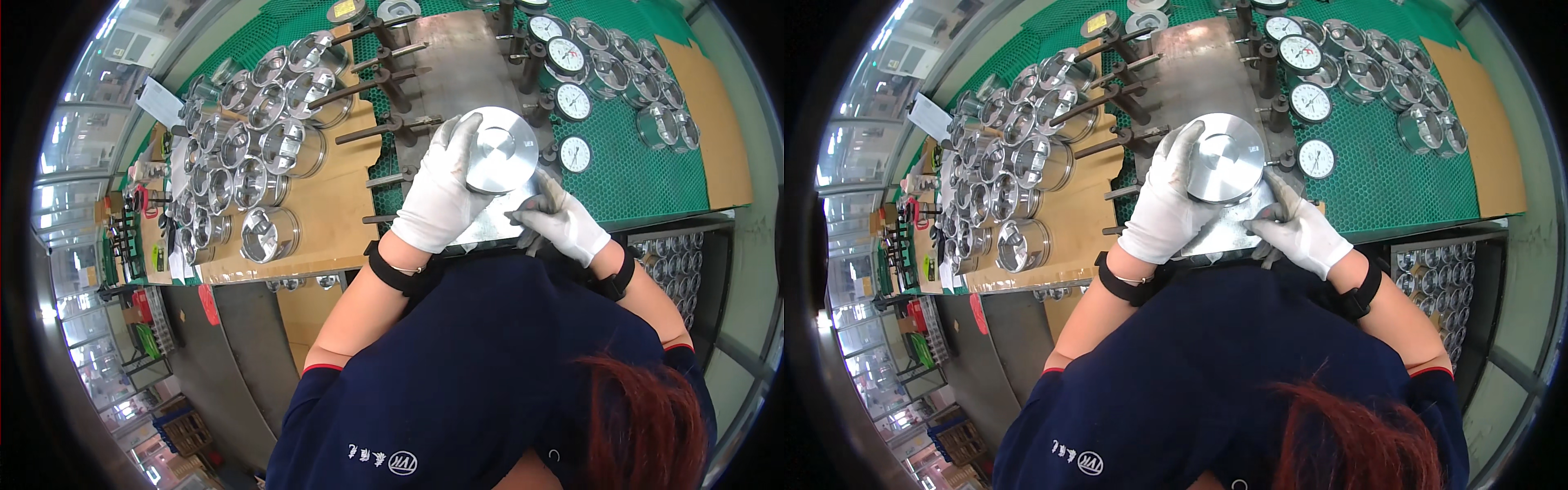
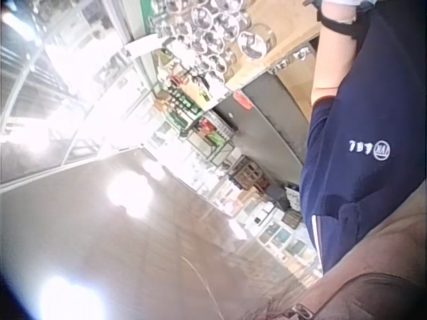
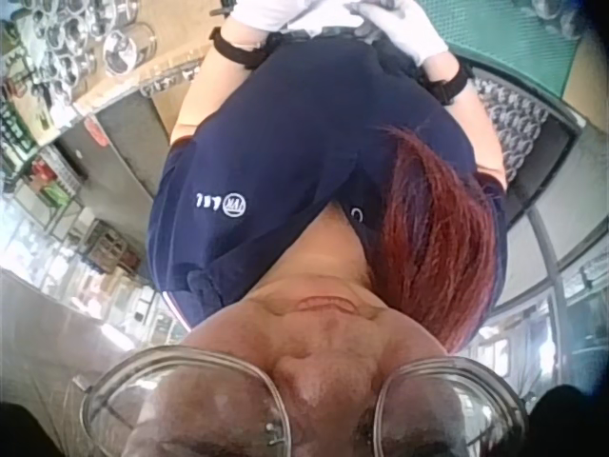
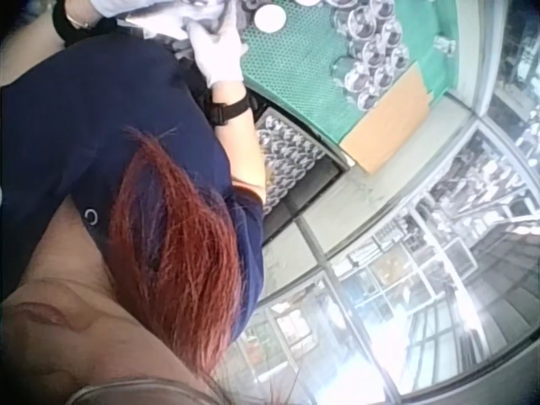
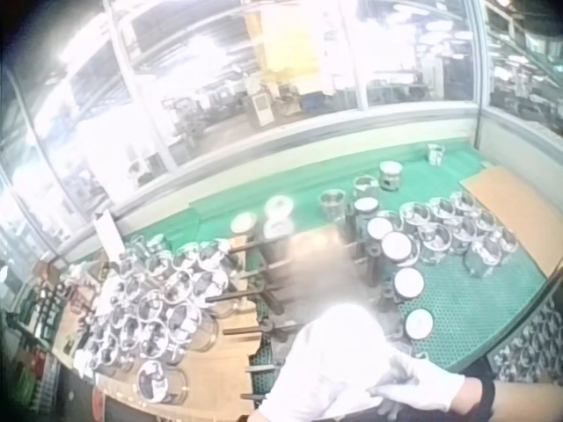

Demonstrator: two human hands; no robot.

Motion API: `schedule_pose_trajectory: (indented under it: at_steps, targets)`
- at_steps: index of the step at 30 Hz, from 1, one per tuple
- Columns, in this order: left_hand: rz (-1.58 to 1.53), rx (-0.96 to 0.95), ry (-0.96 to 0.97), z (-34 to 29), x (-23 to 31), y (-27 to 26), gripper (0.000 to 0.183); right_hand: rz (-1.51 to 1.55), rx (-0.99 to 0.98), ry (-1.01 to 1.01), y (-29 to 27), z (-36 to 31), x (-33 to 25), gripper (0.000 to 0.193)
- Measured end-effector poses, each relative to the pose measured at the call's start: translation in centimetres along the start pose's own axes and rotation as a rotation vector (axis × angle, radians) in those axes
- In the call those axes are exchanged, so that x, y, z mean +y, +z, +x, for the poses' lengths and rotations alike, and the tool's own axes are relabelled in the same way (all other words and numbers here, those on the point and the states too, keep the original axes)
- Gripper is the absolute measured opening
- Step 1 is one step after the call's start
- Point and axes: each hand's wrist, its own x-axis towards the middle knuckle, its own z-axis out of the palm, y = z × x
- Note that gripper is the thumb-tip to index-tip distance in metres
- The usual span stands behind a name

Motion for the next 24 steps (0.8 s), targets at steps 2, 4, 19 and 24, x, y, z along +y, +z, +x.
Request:
schedule_pose_trajectory:
  at_steps: [2, 4, 19, 24]
  targets:
    - [0.001, 0.006, -0.003, -0.1, 0.0, 0.1, 0.093, 0.021, -0.004, 0.019, 0.1, -0.2, -0.3, 0.095]
    - [0.002, 0.002, -0.02, -0.2, 0.0, 0.2, 0.095, 0.035, 0.001, 0.041, 0.5, -0.5, -1.1, 0.095]
    - [-0.36, -0.208, -0.635, 0.4, 3.0, -2.4, 0.055, -0.217, 0.023, -0.301, -0.5, -1.4, -0.8, 0.099]
    - [-0.899, -0.219, -0.559, 0.4, 7.4, -3.0, 0.047, 0.137, 0.056, -0.405, -3.3, -5.4, -5.7, 0.08]
